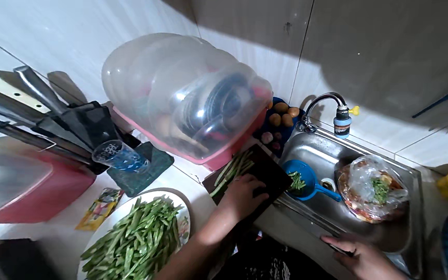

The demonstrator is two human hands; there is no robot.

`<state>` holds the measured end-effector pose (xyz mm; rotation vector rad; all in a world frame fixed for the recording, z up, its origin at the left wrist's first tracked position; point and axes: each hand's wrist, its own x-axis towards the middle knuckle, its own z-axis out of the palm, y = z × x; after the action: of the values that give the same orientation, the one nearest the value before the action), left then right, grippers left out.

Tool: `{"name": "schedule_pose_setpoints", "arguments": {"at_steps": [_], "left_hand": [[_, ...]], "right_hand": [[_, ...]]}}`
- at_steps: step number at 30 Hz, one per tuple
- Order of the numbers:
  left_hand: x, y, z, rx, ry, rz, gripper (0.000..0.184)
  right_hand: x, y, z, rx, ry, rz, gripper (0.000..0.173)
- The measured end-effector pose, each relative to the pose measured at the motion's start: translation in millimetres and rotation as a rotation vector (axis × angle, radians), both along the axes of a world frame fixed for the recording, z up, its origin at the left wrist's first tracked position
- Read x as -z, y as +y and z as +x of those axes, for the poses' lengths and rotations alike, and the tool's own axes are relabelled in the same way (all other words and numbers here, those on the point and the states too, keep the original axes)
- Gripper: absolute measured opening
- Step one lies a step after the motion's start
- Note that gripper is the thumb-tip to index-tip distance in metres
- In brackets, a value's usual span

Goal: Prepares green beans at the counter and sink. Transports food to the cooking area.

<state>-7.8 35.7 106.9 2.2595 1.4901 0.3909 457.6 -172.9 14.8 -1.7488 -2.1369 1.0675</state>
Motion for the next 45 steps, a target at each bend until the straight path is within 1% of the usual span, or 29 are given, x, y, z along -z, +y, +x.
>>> {"name": "schedule_pose_setpoints", "arguments": {"at_steps": [2,5,6,9,12,14,17,19,20,21,22,23,24,25,27,28,30,31,34,36,38,40,42,45], "left_hand": [[-1,0,-1,-0.018,-0.005,0.003,0.038],[-5,2,-7,-0.042,0.003,0.001,0.038],[-7,2,-10,-0.052,0.008,0.011,0.038],[-18,5,-14,-0.113,0.046,0.036,0.034],[-26,12,-19,-0.205,0.107,0.097,0.026],[-35,17,-25,-0.270,0.142,0.107,0.023],[-33,22,-38,-0.343,0.209,0.094,0.021],[-23,23,-43,-0.350,0.249,0.072,0.021],[-16,23,-43,-0.342,0.264,0.076,0.021],[-9,24,-42,-0.335,0.281,0.079,0.022],[-5,23,-39,-0.332,0.297,0.084,0.024],[-3,23,-37,-0.339,0.312,0.094,0.027],[-2,23,-35,-0.353,0.320,0.108,0.030],[-2,23,-33,-0.372,0.325,0.114,0.033],[1,26,-31,-0.408,0.336,0.109,0.039],[1,27,-31,-0.419,0.337,0.104,0.040],[-2,31,-31,-0.431,0.342,0.117,0.035],[-1,33,-31,-0.439,0.343,0.141,0.032],[1,37,-26,-0.455,0.337,0.222,0.025],[-3,33,-17,-0.424,0.284,0.229,0.024],[8,25,-3,-0.334,0.230,0.156,0.027],[28,16,16,-0.265,0.183,0.054,0.027],[44,9,33,-0.247,0.153,0.006,0.026],[49,3,48,-0.236,0.103,-0.008,0.037]], "right_hand": [[-3,0,9,0.072,-0.047,0.024,0.050],[-30,3,21,0.210,-0.215,0.061,0.048],[-36,4,26,0.228,-0.243,0.062,0.048],[-29,-4,34,0.149,-0.189,0.058,0.048],[-42,-2,13,0.023,-0.057,-0.022,0.049],[-38,1,11,0.022,-0.054,-0.030,0.048],[-58,9,17,0.170,-0.169,-0.019,0.045],[-74,17,18,0.300,-0.226,0.029,0.049],[-83,21,15,0.361,-0.201,0.064,0.052],[-77,25,14,0.415,-0.140,0.132,0.055],[-63,28,14,0.453,-0.056,0.189,0.058],[-45,32,12,0.476,0.015,0.240,0.059],[-24,36,10,0.481,0.039,0.278,0.059],[-6,39,8,0.465,-0.010,0.282,0.059],[12,40,7,0.402,-0.173,0.193,0.053],[24,40,9,0.383,-0.203,0.157,0.051],[51,44,13,0.408,-0.151,0.155,0.052],[56,46,13,0.431,-0.113,0.175,0.054],[66,50,14,0.476,-0.088,0.231,0.055],[67,52,10,0.499,-0.018,0.223,0.055],[63,52,-4,0.507,0.107,0.156,0.056],[54,52,-27,0.470,0.200,0.061,0.056],[49,54,-53,0.408,0.204,0.040,0.056],[41,57,-85,0.335,0.181,0.048,0.054]]}}
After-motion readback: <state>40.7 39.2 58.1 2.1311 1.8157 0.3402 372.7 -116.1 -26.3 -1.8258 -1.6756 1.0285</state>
